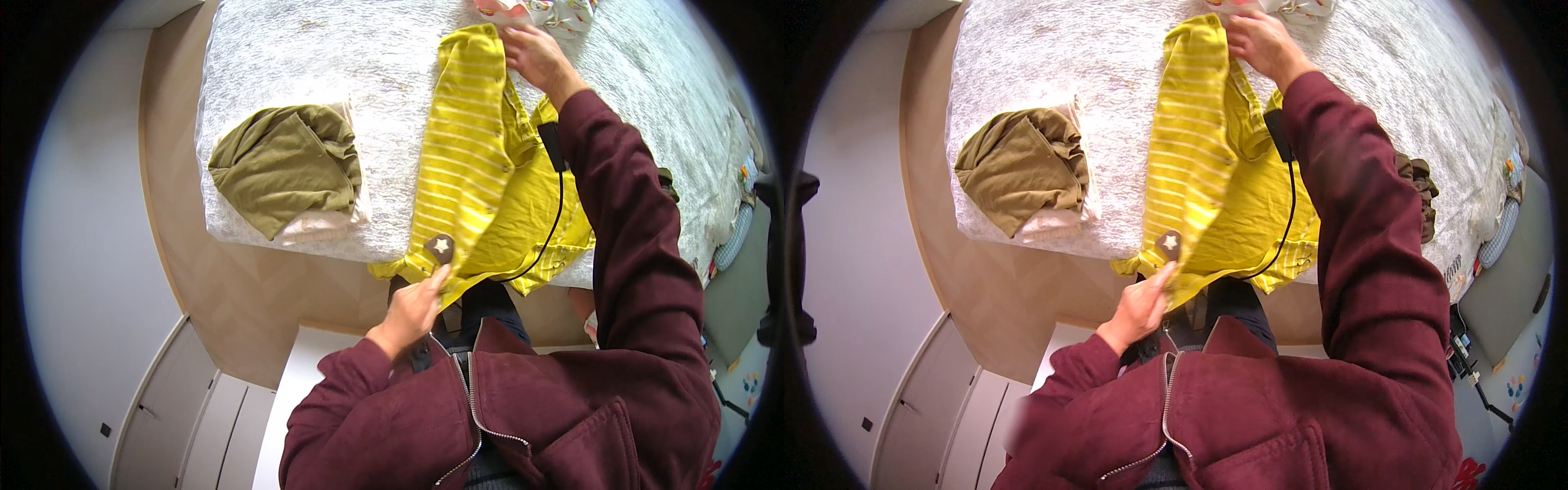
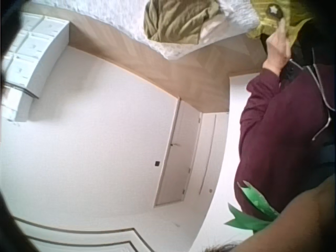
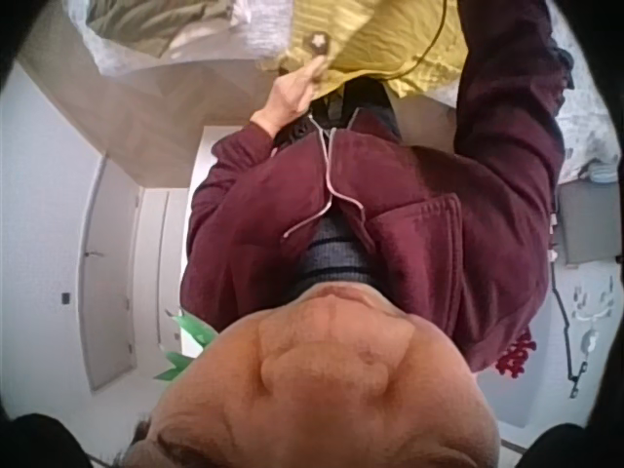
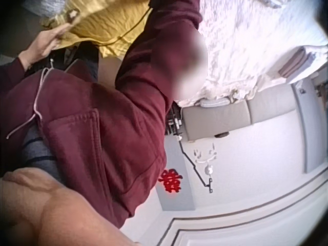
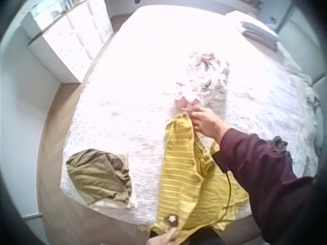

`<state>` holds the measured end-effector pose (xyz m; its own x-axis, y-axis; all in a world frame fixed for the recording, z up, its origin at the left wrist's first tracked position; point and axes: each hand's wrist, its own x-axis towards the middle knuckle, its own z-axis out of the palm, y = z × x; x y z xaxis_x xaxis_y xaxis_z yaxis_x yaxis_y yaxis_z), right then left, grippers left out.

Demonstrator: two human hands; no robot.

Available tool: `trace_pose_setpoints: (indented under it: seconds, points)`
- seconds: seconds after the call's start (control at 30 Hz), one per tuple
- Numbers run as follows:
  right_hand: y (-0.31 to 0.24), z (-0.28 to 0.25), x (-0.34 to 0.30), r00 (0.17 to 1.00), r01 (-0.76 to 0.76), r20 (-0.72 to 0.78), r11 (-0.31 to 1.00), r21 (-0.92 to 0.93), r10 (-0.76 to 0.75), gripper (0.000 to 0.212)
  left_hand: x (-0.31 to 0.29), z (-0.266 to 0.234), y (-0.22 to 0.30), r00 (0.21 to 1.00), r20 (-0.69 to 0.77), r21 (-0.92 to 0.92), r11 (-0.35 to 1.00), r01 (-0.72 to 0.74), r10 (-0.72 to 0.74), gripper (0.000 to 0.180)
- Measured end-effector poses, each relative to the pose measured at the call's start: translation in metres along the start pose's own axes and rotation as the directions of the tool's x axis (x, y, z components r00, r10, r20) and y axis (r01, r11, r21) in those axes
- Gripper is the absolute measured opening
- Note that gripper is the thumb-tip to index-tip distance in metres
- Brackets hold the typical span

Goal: The person picks up several pieces of clothing from a chair and folds them one by one on a bed. Items include a white shirt, a green shirt, a yellow striped shirt, and a patterned cloth. Each item is smoothed and folded into a neat pile.

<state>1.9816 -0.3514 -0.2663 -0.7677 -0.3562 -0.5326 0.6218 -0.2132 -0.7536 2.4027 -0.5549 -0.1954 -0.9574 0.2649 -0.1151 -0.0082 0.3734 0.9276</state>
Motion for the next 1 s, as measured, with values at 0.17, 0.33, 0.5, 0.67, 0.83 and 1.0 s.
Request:
trace_pose_setpoints:
  seconds: [0.17, 0.33, 0.5, 0.67, 0.83, 1.0]
  points:
    - [0.016, -0.021, -0.057, 0.968, -0.177, -0.198, 0.977, -0.117, 0.151, 0.062, 0.029, 0.027, -0.024, 0.964, 0.196, 0.104, 0.981, 0.164, -0.182, 0.053]
    - [0.031, -0.015, -0.083, 0.993, -0.057, -0.117, 0.762, -0.645, -0.025, 0.057, 0.029, 0.021, -0.020, 0.967, 0.234, -0.013, 0.995, 0.104, -0.098, 0.052]
    - [0.060, 0.002, -0.082, 0.961, 0.047, -0.109, 0.537, -0.842, -0.254, 0.027, 0.028, 0.015, -0.014, 0.888, 0.449, 0.003, 0.994, 0.112, -0.101, 0.055]
    - [0.080, 0.020, -0.121, 0.859, -0.010, -0.147, 0.271, -0.963, -0.490, 0.018, 0.035, 0.027, -0.014, 0.783, 0.600, 0.186, 0.980, 0.062, -0.164, 0.058]
    - [0.089, 0.004, -0.151, 0.915, -0.135, -0.242, 0.322, -0.937, -0.322, 0.018, 0.060, 0.024, -0.009, 0.804, 0.537, 0.292, 0.951, 0.105, -0.254, 0.047]
    - [0.061, -0.064, -0.146, 0.742, 0.053, -0.222, 0.386, -0.921, -0.632, 0.012, 0.147, -0.019, -0.028, 0.967, -0.078, 0.093, 0.964, 0.249, -0.242, 0.022]
